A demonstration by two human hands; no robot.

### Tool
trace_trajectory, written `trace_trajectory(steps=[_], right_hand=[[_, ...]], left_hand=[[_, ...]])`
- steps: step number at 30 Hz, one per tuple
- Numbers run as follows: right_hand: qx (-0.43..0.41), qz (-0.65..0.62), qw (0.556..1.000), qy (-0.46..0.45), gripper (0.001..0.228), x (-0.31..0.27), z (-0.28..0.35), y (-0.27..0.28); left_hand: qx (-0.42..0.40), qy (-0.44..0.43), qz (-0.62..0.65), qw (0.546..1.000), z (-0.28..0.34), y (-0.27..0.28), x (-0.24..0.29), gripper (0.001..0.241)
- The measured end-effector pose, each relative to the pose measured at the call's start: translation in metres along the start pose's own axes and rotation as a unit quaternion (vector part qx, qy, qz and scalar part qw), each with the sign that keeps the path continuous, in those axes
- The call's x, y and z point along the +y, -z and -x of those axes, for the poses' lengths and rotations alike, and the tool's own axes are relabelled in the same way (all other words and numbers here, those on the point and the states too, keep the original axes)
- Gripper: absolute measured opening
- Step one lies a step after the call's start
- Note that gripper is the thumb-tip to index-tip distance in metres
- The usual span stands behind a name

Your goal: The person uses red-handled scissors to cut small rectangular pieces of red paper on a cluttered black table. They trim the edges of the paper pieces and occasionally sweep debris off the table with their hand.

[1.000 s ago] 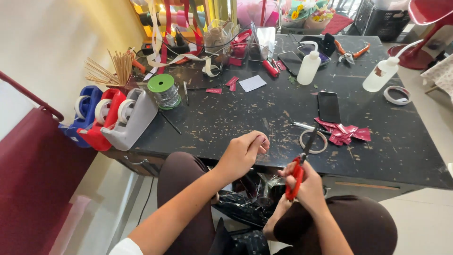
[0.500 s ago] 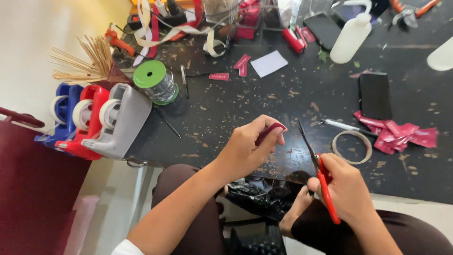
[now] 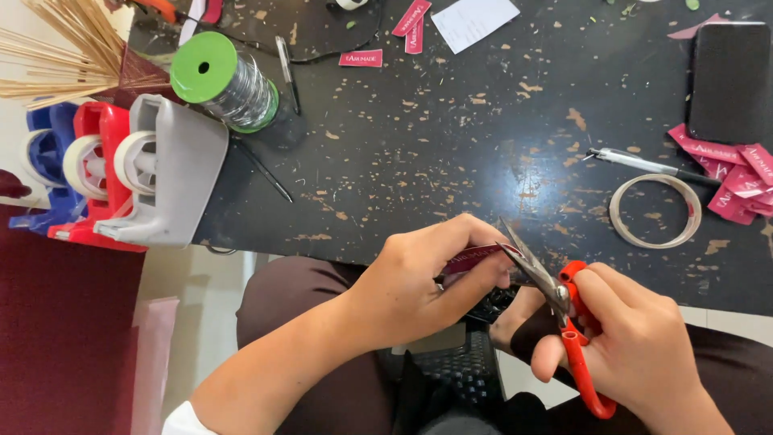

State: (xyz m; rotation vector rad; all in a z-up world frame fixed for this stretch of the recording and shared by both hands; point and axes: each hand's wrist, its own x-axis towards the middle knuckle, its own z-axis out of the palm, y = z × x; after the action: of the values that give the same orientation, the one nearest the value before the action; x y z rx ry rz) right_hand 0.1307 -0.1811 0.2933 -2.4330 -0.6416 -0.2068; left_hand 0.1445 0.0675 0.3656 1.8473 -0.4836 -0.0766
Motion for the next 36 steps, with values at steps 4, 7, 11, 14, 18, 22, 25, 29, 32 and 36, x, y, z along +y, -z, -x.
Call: trace_trajectory(steps=[4, 7, 11, 14, 18, 22, 25, 29, 32, 36], right_hand=[[0.004, 0.018, 1.000, 0.014, 0.077, 0.001, 0.002, 0.003], [0.004, 0.040, 0.999, 0.028, 0.077, 0.002, 0.003, 0.006], [0.003, 0.047, 0.998, 0.033, 0.079, 0.002, 0.004, 0.008], [0.004, 0.033, 0.999, 0.040, 0.077, 0.001, 0.003, 0.010], [-0.004, 0.014, 0.999, 0.046, 0.072, 0.003, 0.006, 0.009], [-0.006, 0.014, 0.999, 0.044, 0.075, 0.004, 0.007, 0.010], [-0.007, 0.016, 0.999, 0.045, 0.076, 0.003, 0.006, 0.010], [0.001, 0.012, 0.998, 0.057, 0.078, 0.007, 0.007, 0.008], [0.003, 0.021, 0.998, 0.062, 0.079, 0.009, 0.008, 0.008], [0.002, 0.015, 0.998, 0.066, 0.077, 0.007, 0.007, 0.009]], left_hand=[[-0.005, 0.000, -0.015, 1.000, 0.003, -0.002, -0.001, 0.010], [-0.014, 0.004, 0.005, 1.000, 0.003, -0.002, 0.001, 0.010], [-0.026, 0.002, -0.012, 1.000, 0.003, -0.001, 0.002, 0.009], [-0.030, -0.007, -0.015, 0.999, 0.002, -0.001, 0.002, 0.009], [-0.036, 0.001, -0.026, 0.999, 0.003, -0.001, 0.003, 0.007], [-0.047, 0.009, -0.008, 0.999, 0.002, 0.001, 0.006, 0.006], [-0.045, 0.006, -0.009, 0.999, 0.002, 0.001, 0.006, 0.005], [-0.065, -0.021, -0.002, 0.998, 0.000, 0.004, 0.009, 0.019], [-0.075, -0.027, -0.003, 0.997, -0.002, 0.004, 0.010, 0.030], [-0.071, -0.041, -0.012, 0.997, -0.002, 0.004, 0.011, 0.032]])
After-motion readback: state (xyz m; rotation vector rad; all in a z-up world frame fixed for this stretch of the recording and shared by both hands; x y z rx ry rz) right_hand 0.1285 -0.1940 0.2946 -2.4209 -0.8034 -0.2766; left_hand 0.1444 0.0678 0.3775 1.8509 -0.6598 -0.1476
